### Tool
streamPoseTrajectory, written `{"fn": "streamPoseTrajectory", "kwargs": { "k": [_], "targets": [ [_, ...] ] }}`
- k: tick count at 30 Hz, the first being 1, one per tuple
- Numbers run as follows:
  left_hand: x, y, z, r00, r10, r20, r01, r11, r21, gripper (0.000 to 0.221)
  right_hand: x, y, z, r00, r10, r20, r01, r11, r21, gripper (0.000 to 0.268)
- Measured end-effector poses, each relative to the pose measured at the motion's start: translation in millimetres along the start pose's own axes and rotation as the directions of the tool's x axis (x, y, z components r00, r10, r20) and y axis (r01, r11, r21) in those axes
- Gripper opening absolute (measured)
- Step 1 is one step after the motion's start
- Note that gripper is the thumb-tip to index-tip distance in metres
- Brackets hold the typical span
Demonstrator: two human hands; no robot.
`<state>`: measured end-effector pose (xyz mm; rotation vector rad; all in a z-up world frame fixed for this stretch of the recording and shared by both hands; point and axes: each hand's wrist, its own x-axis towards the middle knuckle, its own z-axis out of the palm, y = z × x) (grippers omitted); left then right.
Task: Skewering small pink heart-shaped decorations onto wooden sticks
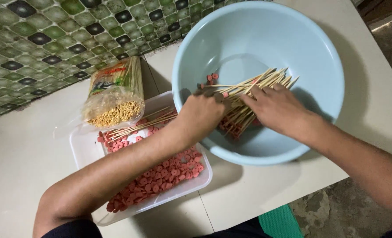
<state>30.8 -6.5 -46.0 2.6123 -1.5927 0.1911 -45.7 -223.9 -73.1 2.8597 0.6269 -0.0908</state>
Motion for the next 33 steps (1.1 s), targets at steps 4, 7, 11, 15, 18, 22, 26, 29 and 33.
{"fn": "streamPoseTrajectory", "kwargs": {
  "k": [4,7,11,15,18,22,26,29,33],
  "targets": [
    [-8.9,11.2,1.3,0.999,0.033,0.030,-0.031,0.998,-0.057,0.013,-15.6,-4.9,24.2,0.973,-0.043,-0.227,0.017,0.993,-0.114,0.044],
    [-10.4,14.1,-5.3,0.994,0.100,0.051,-0.097,0.993,-0.065,0.012,-21.8,-8.0,14.6,0.962,-0.031,-0.270,-0.002,0.993,-0.122,0.044],
    [6.7,15.1,-5.1,0.997,0.063,0.055,-0.061,0.998,-0.032,0.010,-26.3,-1.5,11.5,0.986,0.017,-0.168,-0.026,0.998,-0.049,0.035],
    [10.2,1.1,-6.5,0.993,0.096,-0.064,-0.097,0.995,-0.019,0.014,-23.1,12.5,8.1,0.975,0.050,-0.217,-0.056,0.998,-0.019,0.024],
    [11.9,-2.3,-2.4,0.997,0.070,-0.032,-0.071,0.997,-0.017,0.016,-17.0,23.1,10.4,0.955,0.035,-0.294,-0.048,0.998,-0.040,0.019],
    [16.1,-6.9,12.7,0.999,0.040,0.022,-0.040,0.999,-0.024,0.018,-9.4,27.8,16.6,0.973,0.056,-0.226,-0.063,0.998,-0.026,0.024],
    [16.9,-10.2,16.6,0.995,0.040,0.094,-0.037,0.999,-0.039,0.019,-6.2,29.0,22.9,0.981,0.061,-0.187,-0.070,0.997,-0.039,0.024],
    [16.4,-11.0,19.7,0.993,0.044,0.108,-0.039,0.998,-0.043,0.019,-6.0,30.3,30.8,0.978,0.074,-0.193,-0.082,0.996,-0.037,0.021],
    [14.8,-12.7,48.1,0.992,0.069,0.103,-0.073,0.997,0.031,0.011,-6.5,33.7,29.9,0.986,0.099,-0.132,-0.101,0.995,-0.007,0.019]
  ]
}}
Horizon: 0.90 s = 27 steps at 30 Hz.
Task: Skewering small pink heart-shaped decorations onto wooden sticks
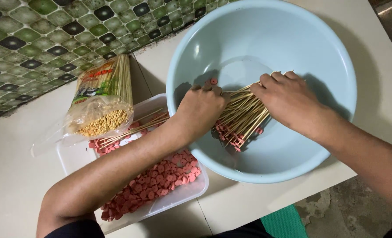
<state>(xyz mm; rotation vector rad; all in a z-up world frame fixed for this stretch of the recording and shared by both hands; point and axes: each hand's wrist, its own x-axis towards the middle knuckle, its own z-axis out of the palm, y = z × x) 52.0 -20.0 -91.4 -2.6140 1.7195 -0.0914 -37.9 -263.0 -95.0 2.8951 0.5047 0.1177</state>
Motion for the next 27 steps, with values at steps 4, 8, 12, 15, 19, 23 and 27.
{"fn": "streamPoseTrajectory", "kwargs": {
  "k": [4,8,12,15,19,23,27],
  "targets": [
    [2.0,4.4,-5.8,0.999,-0.029,0.024,0.030,0.999,-0.035,0.012,3.3,-0.3,-14.9,1.000,0.024,0.016,-0.025,0.999,0.040,0.017],
    [-2.2,8.8,-37.4,1.000,-0.018,0.007,0.019,0.997,-0.075,0.027,3.2,-2.6,-24.8,0.998,0.032,-0.051,-0.030,0.999,0.028,0.022],
    [-10.7,3.1,-36.7,0.999,-0.043,-0.013,0.040,0.987,-0.154,0.042,4.3,-9.0,-48.8,0.994,0.007,-0.111,-0.001,0.998,0.059,0.024],
    [-26.6,5.5,-60.0,0.990,-0.075,-0.118,0.062,0.992,-0.108,0.045,5.7,-21.7,-80.3,0.987,-0.041,-0.157,0.046,0.999,0.030,0.022],
    [-67.5,4.5,-87.4,0.967,-0.093,-0.236,0.065,0.990,-0.123,0.044,10.1,-54.8,-111.2,0.965,-0.095,-0.243,0.099,0.995,0.005,0.026],
    [-119.5,2.7,-112.9,0.956,-0.134,-0.261,0.104,0.987,-0.123,0.044,17.6,-104.8,-159.9,0.936,-0.163,-0.312,0.204,0.974,0.103,0.031],
    [-178.1,0.3,-112.3,0.916,-0.210,-0.342,0.208,0.977,-0.042,0.043,25.4,-158.4,-188.5,0.838,-0.238,-0.491,0.346,0.928,0.140,0.035]
  ]
}}
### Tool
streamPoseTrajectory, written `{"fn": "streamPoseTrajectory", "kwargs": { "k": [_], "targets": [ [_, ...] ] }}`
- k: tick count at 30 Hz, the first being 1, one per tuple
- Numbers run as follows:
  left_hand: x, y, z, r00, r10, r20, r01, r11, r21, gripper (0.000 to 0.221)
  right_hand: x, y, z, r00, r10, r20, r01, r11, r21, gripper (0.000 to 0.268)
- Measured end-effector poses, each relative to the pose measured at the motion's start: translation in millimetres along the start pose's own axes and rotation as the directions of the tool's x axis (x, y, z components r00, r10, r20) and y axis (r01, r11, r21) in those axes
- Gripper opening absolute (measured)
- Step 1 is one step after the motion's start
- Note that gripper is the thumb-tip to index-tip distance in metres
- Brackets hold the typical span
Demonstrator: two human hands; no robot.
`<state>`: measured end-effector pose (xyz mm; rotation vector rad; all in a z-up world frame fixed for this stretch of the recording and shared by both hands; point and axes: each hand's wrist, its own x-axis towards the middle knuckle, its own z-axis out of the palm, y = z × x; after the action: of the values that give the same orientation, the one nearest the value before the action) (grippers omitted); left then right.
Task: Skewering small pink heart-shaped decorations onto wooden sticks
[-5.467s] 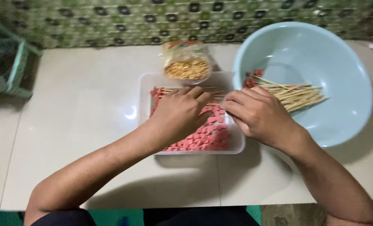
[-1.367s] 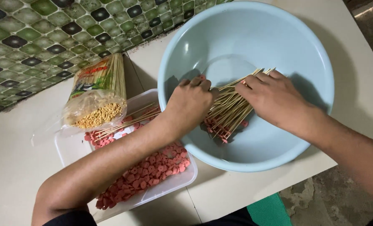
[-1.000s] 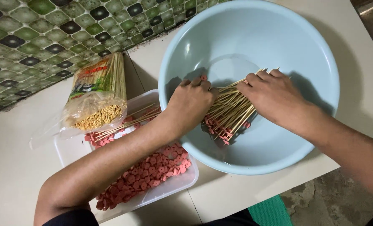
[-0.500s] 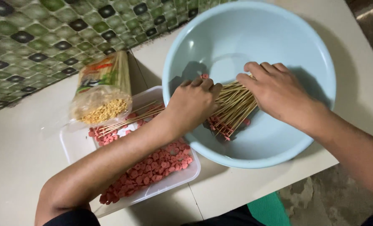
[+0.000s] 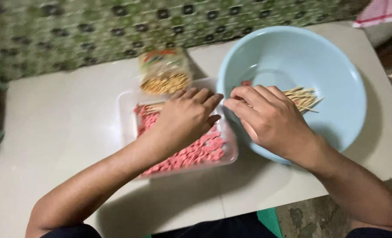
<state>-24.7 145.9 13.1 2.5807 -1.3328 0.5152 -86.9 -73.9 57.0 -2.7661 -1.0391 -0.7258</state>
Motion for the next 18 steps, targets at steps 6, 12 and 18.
{"fn": "streamPoseTrajectory", "kwargs": {
  "k": [6,12,18],
  "targets": [
    [-79.2,-29.1,-21.8,0.983,-0.176,0.052,0.176,0.984,-0.005,0.035,26.4,-49.0,26.9,0.998,-0.064,-0.016,0.064,0.997,0.044,0.038],
    [-140.5,-66.8,-14.8,0.962,-0.232,0.143,0.219,0.971,0.101,0.036,52.2,-66.7,70.9,0.993,-0.059,0.105,0.032,0.970,0.239,0.022],
    [-155.0,-94.4,23.7,0.951,-0.239,0.195,0.214,0.967,0.141,0.033,72.0,-71.0,108.0,0.890,-0.001,0.455,-0.120,0.964,0.238,0.039]
  ]
}}
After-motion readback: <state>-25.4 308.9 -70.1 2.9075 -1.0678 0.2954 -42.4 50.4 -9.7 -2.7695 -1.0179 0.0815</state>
